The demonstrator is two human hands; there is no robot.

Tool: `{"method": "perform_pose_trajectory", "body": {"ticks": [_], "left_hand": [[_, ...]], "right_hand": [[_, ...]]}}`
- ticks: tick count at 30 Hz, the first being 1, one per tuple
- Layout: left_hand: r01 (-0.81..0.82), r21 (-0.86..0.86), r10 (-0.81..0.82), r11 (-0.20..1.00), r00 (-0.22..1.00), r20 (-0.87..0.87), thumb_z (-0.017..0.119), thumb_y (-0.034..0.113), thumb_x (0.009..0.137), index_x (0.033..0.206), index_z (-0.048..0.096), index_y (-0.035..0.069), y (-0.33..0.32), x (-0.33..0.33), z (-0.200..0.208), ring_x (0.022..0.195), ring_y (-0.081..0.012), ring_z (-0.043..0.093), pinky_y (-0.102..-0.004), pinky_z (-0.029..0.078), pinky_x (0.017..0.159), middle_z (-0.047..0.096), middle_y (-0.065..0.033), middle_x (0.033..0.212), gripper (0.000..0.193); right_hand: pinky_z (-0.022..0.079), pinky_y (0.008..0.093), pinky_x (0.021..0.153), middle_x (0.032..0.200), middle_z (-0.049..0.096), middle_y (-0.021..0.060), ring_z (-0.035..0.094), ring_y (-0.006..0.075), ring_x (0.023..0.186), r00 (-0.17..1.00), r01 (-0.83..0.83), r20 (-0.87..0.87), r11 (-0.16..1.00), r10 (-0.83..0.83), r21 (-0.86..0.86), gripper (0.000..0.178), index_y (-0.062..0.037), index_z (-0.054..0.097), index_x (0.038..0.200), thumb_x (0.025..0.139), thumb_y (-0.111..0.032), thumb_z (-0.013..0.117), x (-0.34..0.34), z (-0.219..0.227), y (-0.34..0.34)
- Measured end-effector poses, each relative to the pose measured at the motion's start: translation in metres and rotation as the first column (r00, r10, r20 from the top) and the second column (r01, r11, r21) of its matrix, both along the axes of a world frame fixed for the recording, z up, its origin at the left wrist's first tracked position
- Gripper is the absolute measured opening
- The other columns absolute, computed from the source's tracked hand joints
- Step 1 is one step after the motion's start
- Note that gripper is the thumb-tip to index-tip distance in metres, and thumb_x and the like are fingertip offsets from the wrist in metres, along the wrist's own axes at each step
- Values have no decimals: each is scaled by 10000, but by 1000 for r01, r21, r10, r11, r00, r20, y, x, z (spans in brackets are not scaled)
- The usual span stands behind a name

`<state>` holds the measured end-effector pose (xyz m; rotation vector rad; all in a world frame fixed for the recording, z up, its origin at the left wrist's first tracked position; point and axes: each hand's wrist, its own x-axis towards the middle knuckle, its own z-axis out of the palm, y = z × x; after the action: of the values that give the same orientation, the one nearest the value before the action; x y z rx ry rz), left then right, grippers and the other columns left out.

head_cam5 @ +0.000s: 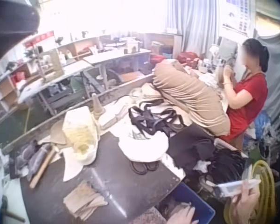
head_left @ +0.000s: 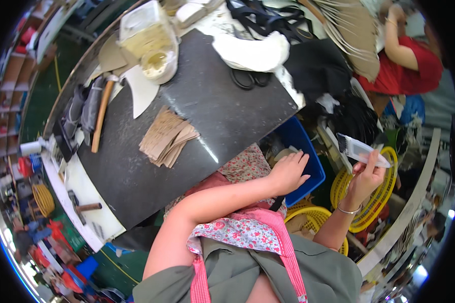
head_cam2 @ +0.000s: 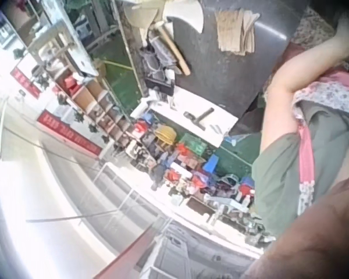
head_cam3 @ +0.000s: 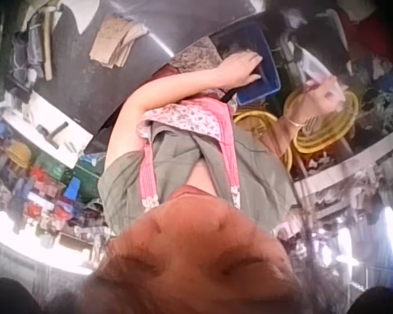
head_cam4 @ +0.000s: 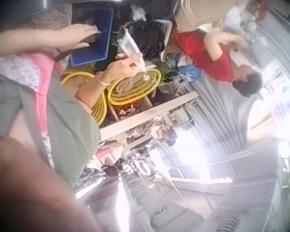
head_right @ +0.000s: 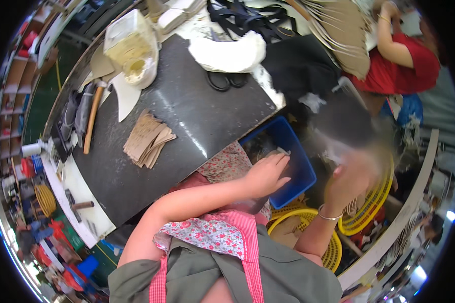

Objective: The person dips an applicator into glue, applies glue to shoe components, and then spreads glue onto material strips and stacks them on the table.

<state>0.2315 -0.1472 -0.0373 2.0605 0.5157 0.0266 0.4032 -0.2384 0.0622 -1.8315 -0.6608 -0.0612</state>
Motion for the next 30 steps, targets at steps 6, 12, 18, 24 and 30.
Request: {"method": "perform_pose_trajectory", "body": {"ticks": [6, 12, 18, 24, 30], "left_hand": [[-520, 643, 324, 562, 854, 408, 754, 169, 775, 999, 564, 81, 82, -143, 46, 1048, -329, 538, -455, 427, 871, 549, -115, 1062, 307], [-532, 743, 661, 407, 733, 162, 704, 131, 784, 1068, 586, 36, 106, -228, 46, 996, -310, 567, -435, 445, 829, 594, -128, 1032, 321], [-679, 583, 681, 446, 680, 272, 731, 51, 767, 930, 654, 40, 122, -237, 50, 774, -276, 617, -367, 500, 684, 659, -84, 869, 181], [-727, 552, 728, 407, 624, 285, 739, 57, 760, 883, 653, 51, 124, -237, 51, 725, -271, 593, -369, 481, 627, 613, -77, 816, 151], [-672, 637, 625, 377, 692, 361, 700, 83, 738, 898, 653, 77, 126, -245, 33, 740, -228, 567, -345, 458, 616, 586, -46, 852, 168]], "right_hand": [[407, 231, 443, 756, 616, 84, 517, 108, 509, 992, -103, -77, 995, 104, 12, 219, -27, 545, 906, 1005, -222, 546, -33, -1, 70], [473, 260, 465, 795, 640, 146, 604, 167, 553, 780, -460, -320, 840, 537, 288, 218, 2, 502, 1028, 1028, -217, 492, -94, 12, 168], [530, 255, 579, 834, 676, 149, 658, 159, 671, 583, -759, -201, 616, 787, 212, 146, 48, 540, 1062, 990, -79, 539, -139, 15, 271], [469, 356, 524, 746, 628, 123, 605, 291, 603, 435, -845, 401, 519, 806, -126, 186, -9, 542, 819, 868, -102, 695, -190, 19, 358], [473, 371, 507, 680, 555, 88, 597, 276, 597, 188, -837, 582, 439, 791, -326, 232, -51, 505, 779, 871, -181, 673, -224, -2, 393]]}}
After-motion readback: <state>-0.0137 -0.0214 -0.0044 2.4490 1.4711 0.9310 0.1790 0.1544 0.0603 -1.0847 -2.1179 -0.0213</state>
